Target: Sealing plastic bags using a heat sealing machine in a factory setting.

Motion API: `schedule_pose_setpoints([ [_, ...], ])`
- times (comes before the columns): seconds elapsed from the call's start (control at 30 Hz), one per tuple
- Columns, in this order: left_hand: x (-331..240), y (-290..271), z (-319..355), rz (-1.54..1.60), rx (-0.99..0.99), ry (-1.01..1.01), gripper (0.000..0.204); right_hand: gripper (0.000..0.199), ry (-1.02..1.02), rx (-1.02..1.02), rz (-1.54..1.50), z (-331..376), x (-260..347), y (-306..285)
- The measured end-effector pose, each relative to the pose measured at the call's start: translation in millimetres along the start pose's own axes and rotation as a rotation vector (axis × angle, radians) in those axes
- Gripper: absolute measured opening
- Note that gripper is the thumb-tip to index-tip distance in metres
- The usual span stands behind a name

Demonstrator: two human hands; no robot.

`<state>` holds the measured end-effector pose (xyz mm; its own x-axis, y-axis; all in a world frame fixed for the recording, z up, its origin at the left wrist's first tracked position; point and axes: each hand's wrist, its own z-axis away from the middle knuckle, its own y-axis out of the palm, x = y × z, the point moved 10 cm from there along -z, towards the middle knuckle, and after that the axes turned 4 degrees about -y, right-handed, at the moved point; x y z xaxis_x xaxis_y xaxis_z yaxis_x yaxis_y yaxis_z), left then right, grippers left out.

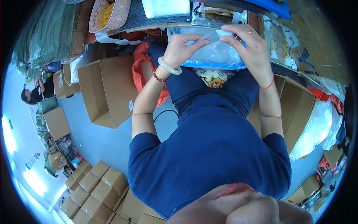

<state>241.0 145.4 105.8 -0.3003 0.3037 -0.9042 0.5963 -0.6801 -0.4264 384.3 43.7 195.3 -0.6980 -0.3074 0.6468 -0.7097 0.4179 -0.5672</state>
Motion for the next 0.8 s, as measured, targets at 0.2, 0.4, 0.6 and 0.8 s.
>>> schedule_pose_setpoints([
  [0.2, 36.1, 67.0, 5.1, 0.511, 0.561, -0.342, 0.026, 0.029, 0.108, 0.452, 0.007, -1.5, -31.2, 31.9],
  [0.4, 66.3, 83.8, -54.5, 0.948, 0.299, -0.444, 0.024, 0.026, 0.279, -0.072, 0.616, 23.5, -96.3, -55.7],
  [0.6, 56.3, 84.5, -58.2, 1.117, 0.348, -0.376, 0.027, 0.020, 0.183, -0.080, 0.807, 40.8, -162.2, -53.5],
  [0.8, 65.2, -68.0, -55.7, -0.202, -0.514, 0.099, 0.043, 0.033, 0.376, -0.245, 0.616, 66.6, -191.2, -75.5],
])
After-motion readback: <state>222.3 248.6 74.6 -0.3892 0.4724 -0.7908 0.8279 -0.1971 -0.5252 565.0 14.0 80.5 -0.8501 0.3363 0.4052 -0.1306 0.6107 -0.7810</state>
